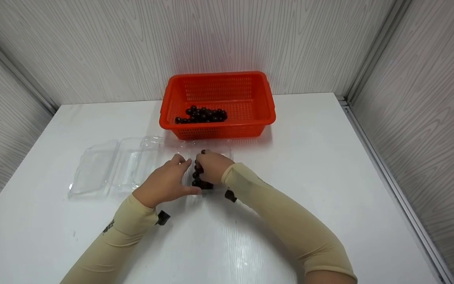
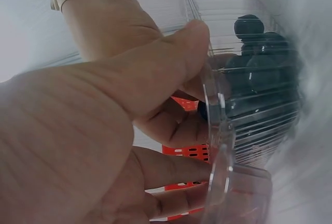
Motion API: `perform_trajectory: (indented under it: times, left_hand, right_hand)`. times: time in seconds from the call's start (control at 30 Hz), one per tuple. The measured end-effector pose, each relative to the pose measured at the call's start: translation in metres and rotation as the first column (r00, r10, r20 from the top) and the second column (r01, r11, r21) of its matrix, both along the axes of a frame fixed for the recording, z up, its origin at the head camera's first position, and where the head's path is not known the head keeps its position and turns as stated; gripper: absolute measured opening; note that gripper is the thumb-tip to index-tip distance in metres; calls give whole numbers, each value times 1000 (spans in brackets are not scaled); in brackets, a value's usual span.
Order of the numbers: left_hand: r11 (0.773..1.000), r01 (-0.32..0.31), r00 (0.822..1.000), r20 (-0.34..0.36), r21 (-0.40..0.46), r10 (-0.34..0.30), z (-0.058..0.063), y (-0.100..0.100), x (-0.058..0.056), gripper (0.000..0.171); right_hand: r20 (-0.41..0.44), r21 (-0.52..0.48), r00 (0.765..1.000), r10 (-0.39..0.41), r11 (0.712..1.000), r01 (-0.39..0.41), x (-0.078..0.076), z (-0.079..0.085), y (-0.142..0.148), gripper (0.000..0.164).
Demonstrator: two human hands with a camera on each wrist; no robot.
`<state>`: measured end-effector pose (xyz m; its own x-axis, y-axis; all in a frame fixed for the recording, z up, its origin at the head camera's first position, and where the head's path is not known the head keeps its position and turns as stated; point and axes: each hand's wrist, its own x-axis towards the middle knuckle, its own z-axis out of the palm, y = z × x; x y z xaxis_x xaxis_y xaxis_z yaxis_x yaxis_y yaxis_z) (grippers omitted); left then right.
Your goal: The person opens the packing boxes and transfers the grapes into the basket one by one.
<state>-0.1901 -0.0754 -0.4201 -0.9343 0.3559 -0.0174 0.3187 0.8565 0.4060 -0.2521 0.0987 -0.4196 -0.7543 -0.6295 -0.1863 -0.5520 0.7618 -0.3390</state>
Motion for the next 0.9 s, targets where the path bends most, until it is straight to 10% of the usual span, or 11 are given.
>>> perform_trajectory:
  times: [0.43, 0.9]
  left_hand:
    - [996, -27, 998, 48, -84, 31, 3, 2, 2, 97]
    - [994, -19, 999, 32, -106, 23, 1, 3, 4, 76]
  right_hand:
    - [-74, -58, 996, -53, 997, 49, -2, 2, 1, 18]
    - [-54, -200, 996, -69, 978, 57, -2, 11, 25, 16]
